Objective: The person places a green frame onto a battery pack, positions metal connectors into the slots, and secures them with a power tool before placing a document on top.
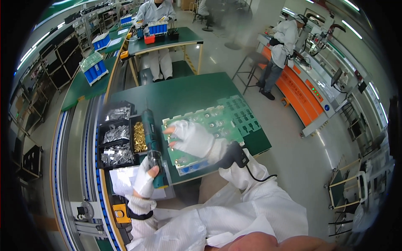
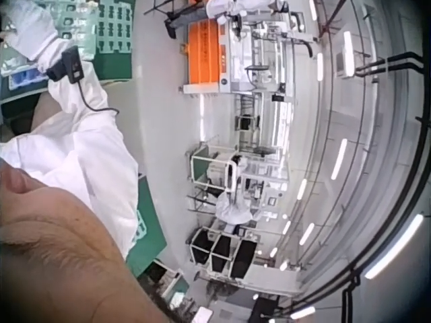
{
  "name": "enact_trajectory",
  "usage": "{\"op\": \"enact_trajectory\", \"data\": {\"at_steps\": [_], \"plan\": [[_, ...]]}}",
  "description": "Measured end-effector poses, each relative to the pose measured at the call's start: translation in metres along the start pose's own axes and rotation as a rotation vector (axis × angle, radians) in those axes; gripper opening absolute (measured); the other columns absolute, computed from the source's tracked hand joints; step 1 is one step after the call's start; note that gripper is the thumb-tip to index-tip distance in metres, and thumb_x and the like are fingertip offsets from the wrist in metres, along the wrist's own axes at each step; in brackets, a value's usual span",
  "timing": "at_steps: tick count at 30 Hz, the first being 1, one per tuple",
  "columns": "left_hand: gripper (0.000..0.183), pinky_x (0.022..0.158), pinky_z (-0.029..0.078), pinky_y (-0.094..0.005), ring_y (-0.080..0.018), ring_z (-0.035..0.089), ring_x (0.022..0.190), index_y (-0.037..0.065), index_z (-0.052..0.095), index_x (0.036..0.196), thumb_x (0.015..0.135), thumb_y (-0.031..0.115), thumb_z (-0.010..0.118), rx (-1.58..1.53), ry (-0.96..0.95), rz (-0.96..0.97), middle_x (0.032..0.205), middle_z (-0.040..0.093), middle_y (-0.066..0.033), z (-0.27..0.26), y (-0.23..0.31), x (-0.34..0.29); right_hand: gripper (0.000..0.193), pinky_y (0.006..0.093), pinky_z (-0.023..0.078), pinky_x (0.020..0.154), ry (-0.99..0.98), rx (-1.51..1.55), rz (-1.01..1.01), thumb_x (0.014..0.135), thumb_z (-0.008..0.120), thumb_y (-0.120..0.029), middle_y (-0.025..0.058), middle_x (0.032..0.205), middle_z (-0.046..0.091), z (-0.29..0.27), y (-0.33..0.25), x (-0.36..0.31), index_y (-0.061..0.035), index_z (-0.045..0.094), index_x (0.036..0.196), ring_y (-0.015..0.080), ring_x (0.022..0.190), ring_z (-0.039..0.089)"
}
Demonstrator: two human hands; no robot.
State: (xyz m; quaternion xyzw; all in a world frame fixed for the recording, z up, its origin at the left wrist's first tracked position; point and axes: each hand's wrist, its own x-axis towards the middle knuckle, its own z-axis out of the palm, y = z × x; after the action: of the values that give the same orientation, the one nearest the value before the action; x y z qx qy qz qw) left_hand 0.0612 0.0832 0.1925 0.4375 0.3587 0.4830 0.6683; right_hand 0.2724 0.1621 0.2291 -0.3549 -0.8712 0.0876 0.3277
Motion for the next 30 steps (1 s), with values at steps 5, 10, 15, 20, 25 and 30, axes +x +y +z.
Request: {"op": "enact_trajectory", "data": {"at_steps": [5, 10, 15, 20, 25, 30], "plan": [[0.070, 0.078, 0.049, -0.0297, -0.0183, 0.058, 0.089, 0.002, 0.044, 0.117, 0.069, 0.039, 0.077, -0.213, -0.217, -0.036, 0.097, 0.058, -0.0092, 0.048, 0.038, -0.017, 0.058, 0.0378, 0.043, 0.087, 0.349, -0.223, -0.380, 0.064, 0.065, -0.009, 0.0100, 0.118, 0.053, -0.001, -0.027, 0.044, -0.0160, 0.053, 0.120, 0.0269, 0.107, 0.052], [0.076, 0.072, 0.053, -0.0332, -0.0238, 0.062, 0.087, 0.004, 0.041, 0.121, 0.064, 0.032, 0.083, -0.525, -0.241, 0.019, 0.099, 0.059, -0.0130, 0.091, 0.036, -0.018, 0.050, 0.0365, 0.044, 0.082, 0.479, 0.078, -0.618, 0.066, 0.071, -0.013, 0.0060, 0.108, 0.056, 0.004, -0.008, 0.076, -0.0145, 0.053, 0.113, 0.0258, 0.097, 0.055], [0.055, 0.057, 0.051, -0.0262, -0.0196, 0.063, 0.077, 0.002, 0.048, 0.111, 0.075, 0.030, 0.077, -0.146, -0.301, 0.138, 0.097, 0.061, -0.0109, 0.080, 0.035, -0.002, 0.046, 0.0348, 0.046, 0.069, 0.492, 0.347, -0.495, 0.072, 0.075, -0.031, 0.0091, 0.089, 0.058, -0.007, -0.003, 0.076, -0.0086, 0.052, 0.105, 0.0280, 0.078, 0.058], [0.033, 0.082, 0.044, -0.0271, -0.0147, 0.054, 0.089, 0.002, 0.054, 0.109, 0.080, 0.009, 0.066, 0.546, 0.468, 0.634, 0.108, 0.053, -0.0057, 0.044, 0.009, 0.031, 0.041, 0.0275, 0.045, 0.067, 0.465, 0.964, 0.119, 0.082, 0.066, -0.037, 0.0045, 0.080, 0.057, 0.008, 0.030, 0.073, -0.0017, 0.053, 0.099, 0.0125, 0.073, 0.056], [0.057, 0.093, 0.039, -0.0337, -0.0202, 0.049, 0.104, 0.003, 0.040, 0.129, 0.084, 0.027, 0.066, 0.497, 0.284, 0.494, 0.114, 0.050, -0.0129, 0.043, -0.015, 0.042, 0.047, 0.0271, 0.044, 0.070, 0.438, 1.107, 0.306, 0.086, 0.062, -0.044, 0.0053, 0.079, 0.059, 0.028, 0.027, 0.078, -0.0014, 0.053, 0.103, 0.0131, 0.076, 0.057], [0.031, 0.038, 0.023, -0.0213, -0.0039, 0.028, 0.043, 0.005, 0.045, 0.116, 0.095, 0.028, 0.050, -0.136, 0.172, 0.191, 0.058, 0.034, 0.0084, 0.040, -0.014, 0.045, 0.066, 0.0307, 0.047, 0.080, 0.115, 1.635, 0.186, 0.084, 0.051, -0.060, 0.0119, 0.094, 0.062, 0.025, 0.033, 0.080, -0.0018, 0.050, 0.115, 0.0181, 0.086, 0.060]]}}
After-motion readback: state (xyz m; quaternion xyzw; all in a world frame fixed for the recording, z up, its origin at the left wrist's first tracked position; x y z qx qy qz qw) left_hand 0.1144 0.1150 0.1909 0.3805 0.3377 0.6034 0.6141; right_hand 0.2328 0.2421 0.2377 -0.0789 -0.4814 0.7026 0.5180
